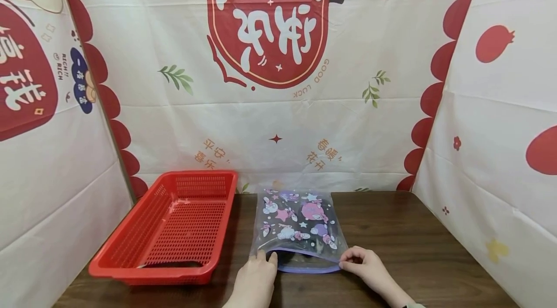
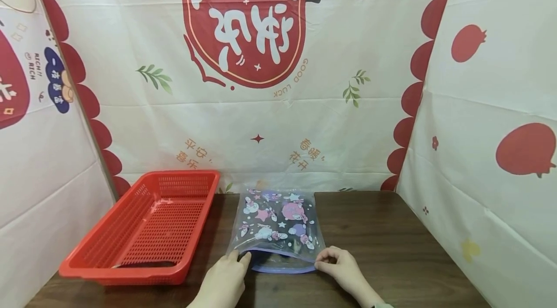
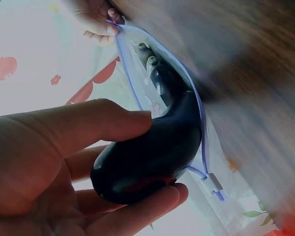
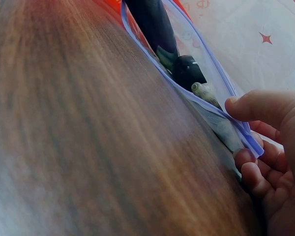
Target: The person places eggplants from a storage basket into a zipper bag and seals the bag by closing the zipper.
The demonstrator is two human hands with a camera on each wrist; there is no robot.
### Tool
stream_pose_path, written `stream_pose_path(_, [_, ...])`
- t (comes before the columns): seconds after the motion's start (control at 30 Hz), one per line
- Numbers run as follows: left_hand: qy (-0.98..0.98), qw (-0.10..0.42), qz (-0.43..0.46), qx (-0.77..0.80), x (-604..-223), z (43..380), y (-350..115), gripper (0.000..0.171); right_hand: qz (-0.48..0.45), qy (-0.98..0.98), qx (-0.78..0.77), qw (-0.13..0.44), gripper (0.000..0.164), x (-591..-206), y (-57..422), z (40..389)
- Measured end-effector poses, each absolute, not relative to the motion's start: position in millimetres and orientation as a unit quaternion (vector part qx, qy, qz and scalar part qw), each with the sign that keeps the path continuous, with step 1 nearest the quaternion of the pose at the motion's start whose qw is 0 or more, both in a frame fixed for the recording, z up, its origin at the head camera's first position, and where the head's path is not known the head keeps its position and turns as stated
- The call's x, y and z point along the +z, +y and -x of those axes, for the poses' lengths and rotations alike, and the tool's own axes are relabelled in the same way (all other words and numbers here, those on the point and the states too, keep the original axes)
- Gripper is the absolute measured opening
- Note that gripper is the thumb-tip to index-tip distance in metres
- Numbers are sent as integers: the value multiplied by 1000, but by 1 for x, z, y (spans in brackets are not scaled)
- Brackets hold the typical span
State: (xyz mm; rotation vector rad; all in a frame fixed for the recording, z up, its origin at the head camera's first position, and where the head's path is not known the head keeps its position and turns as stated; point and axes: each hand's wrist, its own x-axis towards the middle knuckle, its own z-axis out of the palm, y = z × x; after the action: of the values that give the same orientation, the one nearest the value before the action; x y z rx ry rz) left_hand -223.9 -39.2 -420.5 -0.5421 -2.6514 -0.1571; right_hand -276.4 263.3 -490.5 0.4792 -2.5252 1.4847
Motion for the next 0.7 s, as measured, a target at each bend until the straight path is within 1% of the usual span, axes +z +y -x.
stream_pose_path(0.17, [-965,171,187,-70,-420,227,-39,51,-162,-847,499,87,8,-491,263,278])
stream_pose_path(0.27, [-968,150,187,-75,-418,226,-40,53,-165,-846,499,90,8,-491,262,278])
stream_pose_path(0.47, [-970,99,204,-86,-408,222,-39,46,-166,-845,500,91,8,-491,261,279])
stream_pose_path(0.57, [-967,103,216,-82,-405,219,-38,38,-166,-844,502,89,8,-492,262,279])
stream_pose_path(0.7, [-963,123,226,-79,-405,216,-38,31,-164,-843,504,89,8,-493,262,278])
